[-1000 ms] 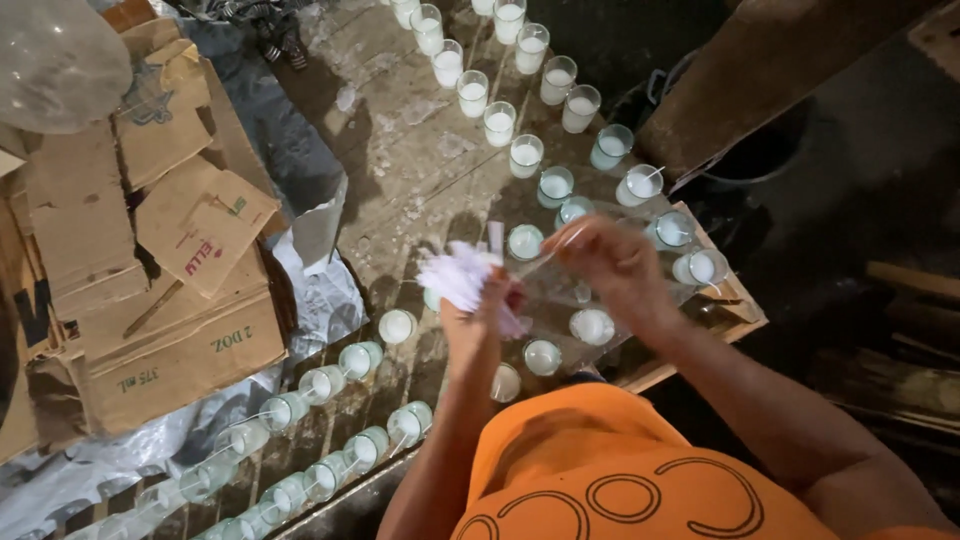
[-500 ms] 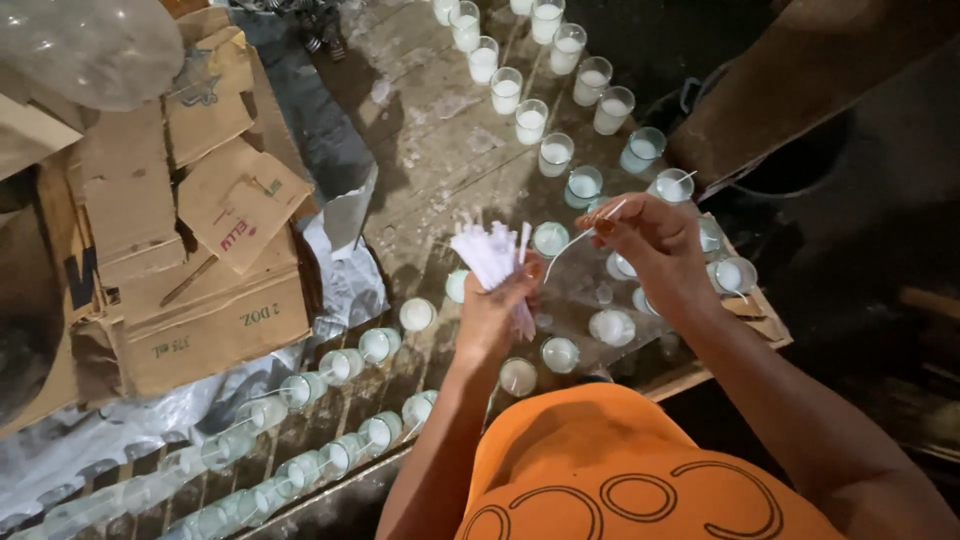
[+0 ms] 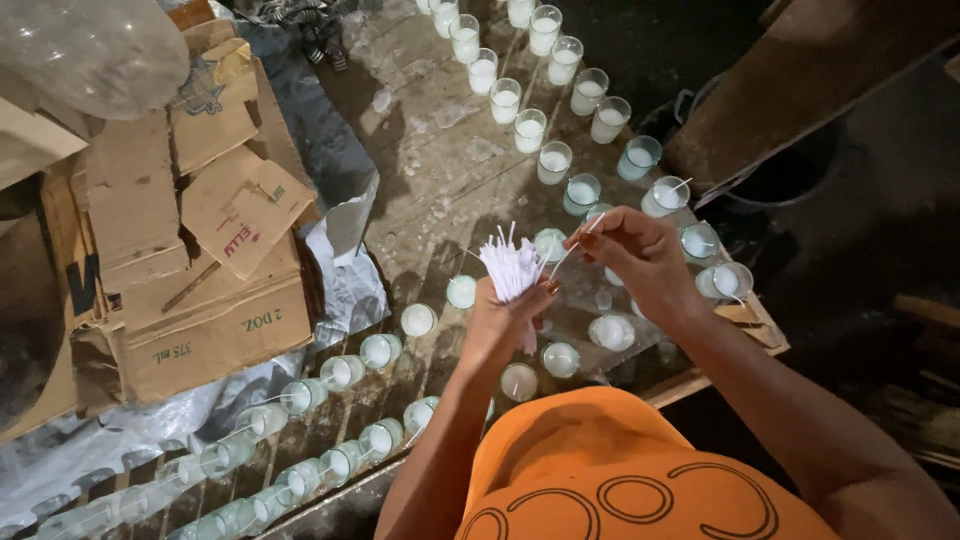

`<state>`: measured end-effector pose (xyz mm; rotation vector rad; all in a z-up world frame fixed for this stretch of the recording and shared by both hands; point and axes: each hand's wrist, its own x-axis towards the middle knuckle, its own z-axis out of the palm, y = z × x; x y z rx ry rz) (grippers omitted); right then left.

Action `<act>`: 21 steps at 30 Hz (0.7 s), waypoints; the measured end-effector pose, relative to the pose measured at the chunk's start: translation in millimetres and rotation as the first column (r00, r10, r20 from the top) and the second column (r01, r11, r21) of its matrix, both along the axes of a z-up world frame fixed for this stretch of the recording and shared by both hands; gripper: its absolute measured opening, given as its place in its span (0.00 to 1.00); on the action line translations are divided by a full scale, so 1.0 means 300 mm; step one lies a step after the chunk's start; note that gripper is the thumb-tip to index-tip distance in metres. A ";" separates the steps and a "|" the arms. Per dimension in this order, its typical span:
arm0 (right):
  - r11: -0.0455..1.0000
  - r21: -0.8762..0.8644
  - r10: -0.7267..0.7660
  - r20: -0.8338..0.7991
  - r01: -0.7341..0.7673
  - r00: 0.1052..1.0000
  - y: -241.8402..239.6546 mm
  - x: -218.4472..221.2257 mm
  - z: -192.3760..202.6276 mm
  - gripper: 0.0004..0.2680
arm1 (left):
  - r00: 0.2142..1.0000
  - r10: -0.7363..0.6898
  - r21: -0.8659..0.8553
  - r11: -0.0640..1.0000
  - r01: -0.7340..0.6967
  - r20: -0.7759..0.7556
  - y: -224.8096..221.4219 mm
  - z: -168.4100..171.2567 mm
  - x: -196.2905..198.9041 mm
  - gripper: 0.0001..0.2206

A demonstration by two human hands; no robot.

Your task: Placing candle wicks into glass jars filled with wax

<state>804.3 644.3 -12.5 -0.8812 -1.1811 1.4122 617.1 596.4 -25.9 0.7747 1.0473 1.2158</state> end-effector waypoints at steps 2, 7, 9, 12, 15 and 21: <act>0.999 -0.008 0.033 0.000 -0.033 0.999 -0.001 -0.008 -0.009 0.02 | 1.000 -0.013 -0.006 1.000 0.013 0.015 0.005 0.014 -0.012 0.02; 0.992 -0.036 0.125 0.070 -0.123 0.990 0.002 -0.001 0.019 0.05 | 0.994 -0.074 -0.029 0.997 0.072 -0.076 -0.014 0.001 -0.050 0.03; 0.954 -0.135 0.283 0.101 -0.268 0.954 0.032 0.028 0.006 0.04 | 0.976 -0.148 0.029 0.988 0.154 -0.161 -0.001 0.062 -0.051 0.05; 0.937 -0.169 0.323 0.096 -0.304 0.941 0.062 0.045 0.022 0.02 | 0.958 -0.177 0.038 0.981 0.191 -0.225 0.000 0.091 -0.064 0.03; 0.953 -0.161 0.275 0.104 -0.256 0.956 0.104 0.088 -0.013 0.03 | 0.961 -0.138 0.031 0.988 0.150 -0.239 0.043 0.036 -0.070 0.03; 0.945 0.328 -0.209 0.582 0.008 0.786 0.287 0.164 -0.139 0.05 | 0.952 0.080 -0.127 0.984 -0.122 -0.295 -0.003 0.017 -0.129 0.08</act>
